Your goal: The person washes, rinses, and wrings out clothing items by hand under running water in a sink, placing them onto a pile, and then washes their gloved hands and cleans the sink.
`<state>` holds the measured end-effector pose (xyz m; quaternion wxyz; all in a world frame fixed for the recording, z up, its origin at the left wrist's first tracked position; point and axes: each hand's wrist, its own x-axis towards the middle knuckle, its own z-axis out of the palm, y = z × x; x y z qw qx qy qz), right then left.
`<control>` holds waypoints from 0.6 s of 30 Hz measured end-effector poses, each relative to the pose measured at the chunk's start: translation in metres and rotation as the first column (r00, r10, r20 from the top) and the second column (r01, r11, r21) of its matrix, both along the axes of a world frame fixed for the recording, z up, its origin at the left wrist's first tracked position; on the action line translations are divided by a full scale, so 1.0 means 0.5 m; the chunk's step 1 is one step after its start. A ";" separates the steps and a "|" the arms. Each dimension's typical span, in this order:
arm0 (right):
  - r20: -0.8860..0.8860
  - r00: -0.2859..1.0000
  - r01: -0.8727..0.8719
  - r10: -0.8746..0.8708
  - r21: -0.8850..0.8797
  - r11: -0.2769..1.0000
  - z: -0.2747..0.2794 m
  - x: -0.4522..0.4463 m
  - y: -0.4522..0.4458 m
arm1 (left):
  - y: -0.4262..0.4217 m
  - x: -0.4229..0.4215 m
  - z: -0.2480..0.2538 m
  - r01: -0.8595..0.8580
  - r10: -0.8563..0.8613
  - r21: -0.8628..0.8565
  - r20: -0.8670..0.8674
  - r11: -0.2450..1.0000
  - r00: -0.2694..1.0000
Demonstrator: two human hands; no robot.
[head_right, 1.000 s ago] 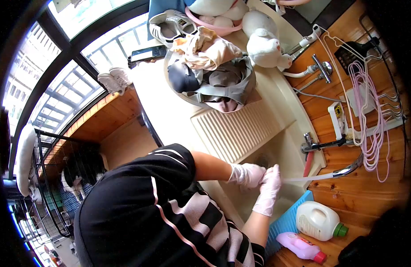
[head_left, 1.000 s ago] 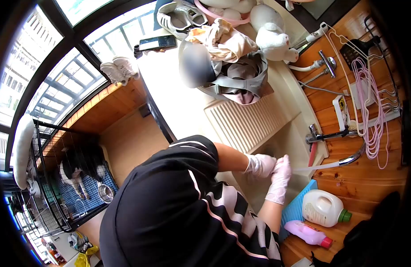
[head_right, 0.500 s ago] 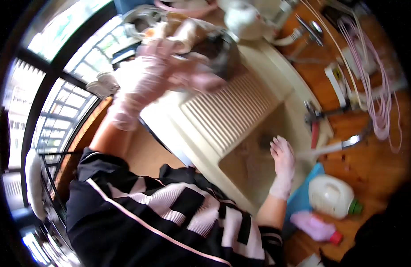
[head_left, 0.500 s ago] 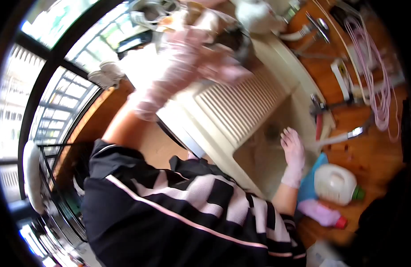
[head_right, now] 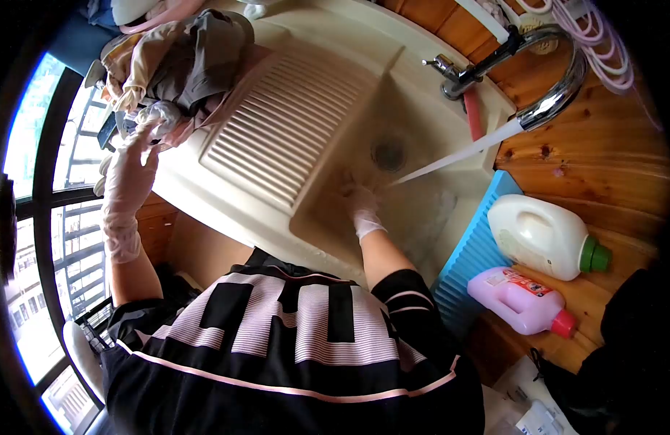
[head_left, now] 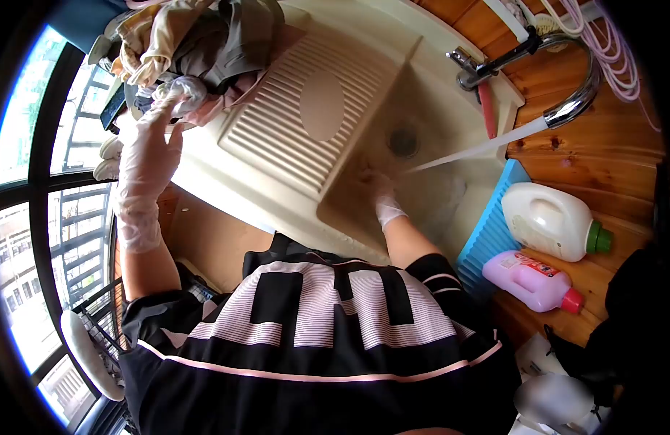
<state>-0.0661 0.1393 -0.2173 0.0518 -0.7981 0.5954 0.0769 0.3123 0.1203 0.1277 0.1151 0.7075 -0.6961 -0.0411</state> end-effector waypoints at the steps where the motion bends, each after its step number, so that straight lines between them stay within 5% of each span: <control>1: 0.047 0.998 -0.041 0.045 -0.087 0.995 0.032 0.021 0.007 | 0.002 -0.021 0.011 -0.117 0.117 0.005 0.027 0.993 0.993; 3: 0.146 0.976 -0.138 0.159 -0.147 0.980 0.013 0.004 0.005 | -0.003 -0.057 0.021 -0.094 0.153 -0.381 0.126 0.920 0.980; 5: 0.264 0.921 -0.267 0.285 -0.102 0.958 -0.074 -0.063 -0.025 | -0.007 -0.107 0.040 -0.073 0.134 -0.486 0.092 0.871 0.987; 6: 0.485 0.874 -0.032 0.021 0.016 0.999 -0.071 -0.077 -0.043 | -0.013 -0.123 0.025 0.049 -0.118 -0.606 -0.074 0.794 0.990; 8: 0.715 0.491 0.317 -0.497 0.385 0.867 -0.046 -0.098 -0.072 | -0.030 -0.164 0.000 0.253 -0.496 -0.614 -0.263 0.748 0.828; 9: 0.695 0.201 0.394 -0.691 0.589 0.706 -0.025 -0.105 -0.082 | -0.034 -0.188 -0.021 0.343 -0.519 -0.557 -0.193 0.757 0.832; 10: 0.585 -0.113 0.389 -0.803 0.770 0.506 -0.006 -0.115 -0.089 | -0.041 -0.228 -0.034 0.366 -0.562 -0.479 -0.371 0.798 0.739; 11: 0.401 -0.408 0.302 -0.820 0.907 0.294 0.007 -0.127 -0.094 | -0.043 -0.269 -0.090 0.295 -0.422 -0.306 -0.735 0.905 0.530; 12: 0.375 -0.486 0.064 -0.789 0.916 0.396 0.016 -0.142 -0.101 | -0.053 -0.317 -0.108 0.360 -0.196 -0.033 -0.883 0.932 0.427; 13: 0.361 -0.567 -0.065 -0.740 0.877 0.477 0.034 -0.139 -0.107 | -0.065 -0.365 -0.146 0.440 -0.049 0.184 -0.882 0.879 0.469; 14: 0.328 -0.645 -0.182 -0.690 0.811 0.556 0.062 -0.128 -0.112 | -0.074 -0.421 -0.204 0.485 0.158 0.305 -0.934 0.820 0.321; 15: 0.280 -0.717 -0.282 -0.639 0.722 0.632 0.097 -0.117 -0.118 | -0.085 -0.479 -0.211 0.458 0.556 0.600 -0.795 0.656 0.244; 18: 0.271 -0.809 -0.130 -0.522 0.783 0.608 0.292 -0.056 -0.113 | -0.129 -0.597 -0.315 0.489 0.884 0.768 -0.468 0.413 -0.010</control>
